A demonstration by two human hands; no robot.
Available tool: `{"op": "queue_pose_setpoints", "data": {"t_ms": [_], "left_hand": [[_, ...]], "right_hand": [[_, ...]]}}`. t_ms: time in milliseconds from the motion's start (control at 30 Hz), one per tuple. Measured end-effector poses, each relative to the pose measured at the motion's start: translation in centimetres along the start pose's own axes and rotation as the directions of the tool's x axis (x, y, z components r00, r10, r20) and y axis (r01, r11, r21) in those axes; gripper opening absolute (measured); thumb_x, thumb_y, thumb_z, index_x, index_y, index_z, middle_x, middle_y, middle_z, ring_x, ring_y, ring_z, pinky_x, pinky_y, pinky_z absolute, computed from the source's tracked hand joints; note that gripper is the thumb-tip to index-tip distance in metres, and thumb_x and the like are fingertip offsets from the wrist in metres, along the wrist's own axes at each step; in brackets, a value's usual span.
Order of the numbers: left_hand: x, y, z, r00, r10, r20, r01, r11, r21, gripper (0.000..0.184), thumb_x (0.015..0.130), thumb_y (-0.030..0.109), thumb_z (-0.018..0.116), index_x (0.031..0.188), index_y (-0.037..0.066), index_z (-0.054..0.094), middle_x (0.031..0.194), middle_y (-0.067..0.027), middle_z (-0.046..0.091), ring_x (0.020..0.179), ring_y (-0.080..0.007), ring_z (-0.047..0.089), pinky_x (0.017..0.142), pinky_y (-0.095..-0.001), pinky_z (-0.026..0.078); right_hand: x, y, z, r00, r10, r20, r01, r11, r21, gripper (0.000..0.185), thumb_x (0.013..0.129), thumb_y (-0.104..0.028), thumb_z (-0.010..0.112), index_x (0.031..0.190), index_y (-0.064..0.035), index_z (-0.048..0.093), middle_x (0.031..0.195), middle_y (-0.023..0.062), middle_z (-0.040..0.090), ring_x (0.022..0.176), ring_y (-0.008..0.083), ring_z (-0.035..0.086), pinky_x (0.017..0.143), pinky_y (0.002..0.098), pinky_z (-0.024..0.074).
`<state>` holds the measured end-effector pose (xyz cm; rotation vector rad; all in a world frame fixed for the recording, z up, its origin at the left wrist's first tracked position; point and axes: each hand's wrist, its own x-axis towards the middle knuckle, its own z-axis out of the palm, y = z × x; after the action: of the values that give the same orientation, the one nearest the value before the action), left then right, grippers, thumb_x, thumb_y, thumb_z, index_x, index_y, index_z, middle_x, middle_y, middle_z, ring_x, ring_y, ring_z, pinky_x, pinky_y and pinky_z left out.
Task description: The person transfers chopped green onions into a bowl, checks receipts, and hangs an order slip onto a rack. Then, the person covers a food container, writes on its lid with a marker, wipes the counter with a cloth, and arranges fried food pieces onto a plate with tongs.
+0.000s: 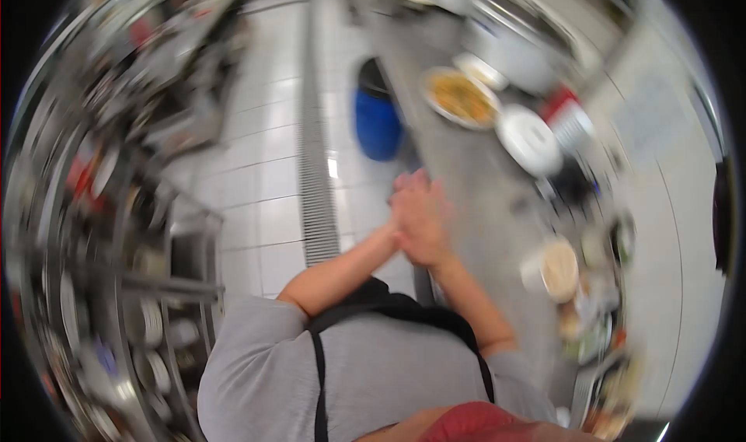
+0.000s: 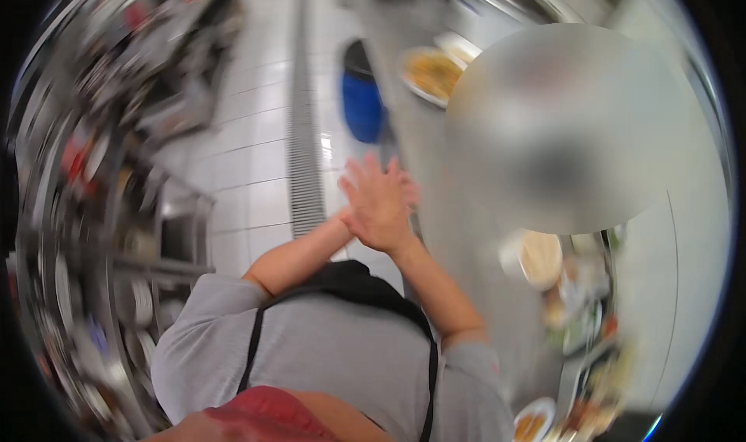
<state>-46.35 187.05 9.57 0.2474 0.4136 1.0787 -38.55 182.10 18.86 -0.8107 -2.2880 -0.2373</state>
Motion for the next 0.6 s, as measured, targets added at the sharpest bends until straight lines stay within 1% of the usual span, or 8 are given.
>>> {"op": "queue_pose_setpoints", "data": {"t_ms": [67,100,133,200,300,367,500,600], "left_hand": [[-5.6,5.5,2.2,0.934,0.339,-0.110,-0.346,0.937,-0.055,0.037,0.085,0.030,0.039,0.117,0.012,0.039,0.116,-0.0095,0.042,0.097,-0.0237,0.049,0.084,-0.0379,0.038],[-7.5,9.2,-2.5,0.983,-0.052,-0.175,0.061,0.997,0.044,0.044,0.085,0.029,0.038,0.125,0.012,0.035,0.126,-0.0110,0.037,0.105,-0.0263,0.048,0.087,-0.0389,0.038],[-12.1,13.6,-2.6,0.976,0.156,-0.151,-0.142,0.985,0.101,0.044,0.085,0.029,0.037,0.125,0.011,0.035,0.127,-0.0113,0.037,0.106,-0.0260,0.047,0.087,-0.0390,0.037],[-22.3,20.0,2.5,0.862,0.500,-0.079,-0.474,0.852,0.221,0.044,0.085,0.028,0.037,0.125,0.010,0.036,0.127,-0.0119,0.037,0.108,-0.0254,0.046,0.089,-0.0392,0.036],[-29.1,24.3,-1.4,0.211,0.812,0.544,-0.546,-0.363,0.755,0.040,0.080,0.024,0.042,0.117,0.009,0.046,0.116,-0.0159,0.048,0.106,-0.0321,0.048,0.091,-0.0438,0.034],[-30.9,26.7,-9.5,0.444,0.383,0.810,-0.148,-0.860,0.488,0.043,0.073,0.024,0.051,0.113,0.009,0.048,0.120,-0.0178,0.044,0.104,-0.0385,0.047,0.093,-0.0485,0.031],[-41.4,28.7,-18.8,0.226,0.716,0.660,0.301,-0.696,0.652,0.041,0.069,0.019,0.055,0.109,0.009,0.052,0.121,-0.0163,0.044,0.107,-0.0350,0.045,0.093,-0.0504,0.030],[-49.8,25.5,-25.0,0.051,0.994,-0.100,0.676,0.039,0.736,0.043,0.070,0.021,0.058,0.111,0.009,0.051,0.127,-0.0197,0.036,0.115,-0.0358,0.037,0.092,-0.0529,0.031]], "right_hand": [[0.4,-0.9,8.7,0.932,-0.258,-0.254,0.352,0.813,0.464,0.063,0.075,-0.040,0.053,0.125,-0.0067,0.038,0.125,0.0229,0.038,0.120,0.0366,0.030,0.098,0.0550,0.0160],[0.1,-0.9,12.5,0.970,-0.209,-0.124,0.241,0.887,0.394,0.059,0.075,-0.037,0.054,0.124,-0.0076,0.039,0.123,0.0230,0.039,0.118,0.0370,0.033,0.095,0.0556,0.0194],[0.4,-1.3,16.7,0.992,-0.127,-0.023,0.128,0.948,0.293,0.056,0.076,-0.034,0.054,0.123,-0.0086,0.040,0.122,0.0232,0.040,0.115,0.0375,0.035,0.093,0.0561,0.0228],[0.7,-2.0,25.3,0.629,0.461,0.627,-0.756,0.550,0.355,0.051,0.077,-0.027,0.055,0.122,-0.0084,0.041,0.121,0.0187,0.041,0.111,0.0322,0.040,0.089,0.0485,0.0324],[10.8,-16.2,27.7,0.649,0.089,0.756,-0.675,-0.391,0.625,0.048,0.080,-0.024,0.052,0.123,-0.0071,0.039,0.123,0.0100,0.041,0.103,0.0189,0.044,0.082,0.0353,0.0375],[15.5,-25.9,27.6,0.743,-0.191,0.641,-0.631,-0.517,0.578,0.028,0.082,-0.019,0.043,0.108,-0.0083,0.045,0.104,0.0038,0.046,0.092,0.0137,0.048,0.078,0.0275,0.0398],[23.0,-36.4,24.2,0.340,-0.547,0.765,-0.931,-0.309,0.193,0.037,0.087,-0.027,0.044,0.119,-0.0084,0.043,0.115,0.0077,0.048,0.106,0.0157,0.044,0.085,0.0305,0.0385],[32.9,-40.9,22.4,0.661,-0.613,0.433,-0.564,-0.026,0.825,0.025,0.082,-0.019,0.052,0.104,-0.0068,0.055,0.099,0.0054,0.056,0.091,0.0143,0.052,0.076,0.0269,0.0419]]}}
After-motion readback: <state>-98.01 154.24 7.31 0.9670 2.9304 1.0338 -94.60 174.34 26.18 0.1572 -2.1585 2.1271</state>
